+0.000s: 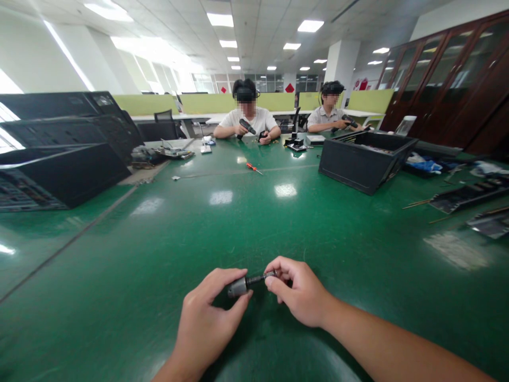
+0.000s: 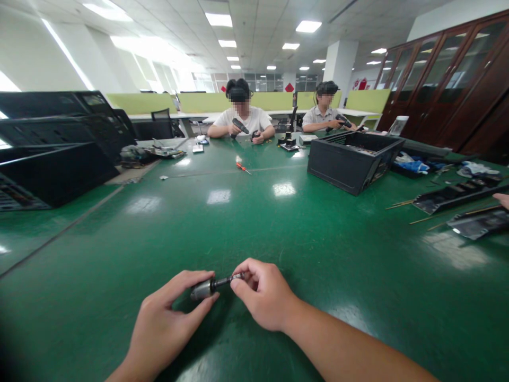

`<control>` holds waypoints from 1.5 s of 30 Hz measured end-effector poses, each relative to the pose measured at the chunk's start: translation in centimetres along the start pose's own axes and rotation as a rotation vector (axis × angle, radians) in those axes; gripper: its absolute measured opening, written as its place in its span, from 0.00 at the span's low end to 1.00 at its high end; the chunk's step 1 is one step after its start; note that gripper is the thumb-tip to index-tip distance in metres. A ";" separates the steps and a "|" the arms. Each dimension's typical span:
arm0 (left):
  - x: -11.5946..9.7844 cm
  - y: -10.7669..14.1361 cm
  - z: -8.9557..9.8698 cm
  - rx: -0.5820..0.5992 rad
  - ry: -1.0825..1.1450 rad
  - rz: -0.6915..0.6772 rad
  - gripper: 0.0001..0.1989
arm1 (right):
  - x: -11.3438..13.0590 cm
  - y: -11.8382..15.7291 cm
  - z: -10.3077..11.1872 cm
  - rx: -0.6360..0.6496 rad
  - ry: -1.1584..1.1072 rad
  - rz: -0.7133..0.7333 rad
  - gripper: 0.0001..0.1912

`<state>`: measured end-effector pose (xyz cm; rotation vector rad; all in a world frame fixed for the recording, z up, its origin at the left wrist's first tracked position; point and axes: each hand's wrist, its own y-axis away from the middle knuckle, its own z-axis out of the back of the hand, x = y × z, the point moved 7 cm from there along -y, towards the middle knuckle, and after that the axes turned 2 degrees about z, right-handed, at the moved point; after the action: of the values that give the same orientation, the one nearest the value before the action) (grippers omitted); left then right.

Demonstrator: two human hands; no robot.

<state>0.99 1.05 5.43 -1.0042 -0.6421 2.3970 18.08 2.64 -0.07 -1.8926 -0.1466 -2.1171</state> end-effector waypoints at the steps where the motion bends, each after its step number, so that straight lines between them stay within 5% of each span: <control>1: 0.0 0.0 0.0 0.003 -0.002 0.001 0.10 | 0.0 0.0 0.0 0.000 -0.001 -0.001 0.06; 45: -0.1 -0.5 0.7 -0.029 -0.020 -0.035 0.09 | -0.1 -0.2 0.4 -0.051 -0.041 -0.006 0.06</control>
<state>0.64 1.19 6.17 -0.9737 -0.6978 2.3766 18.41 2.94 -0.14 -1.9672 -0.1079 -2.1058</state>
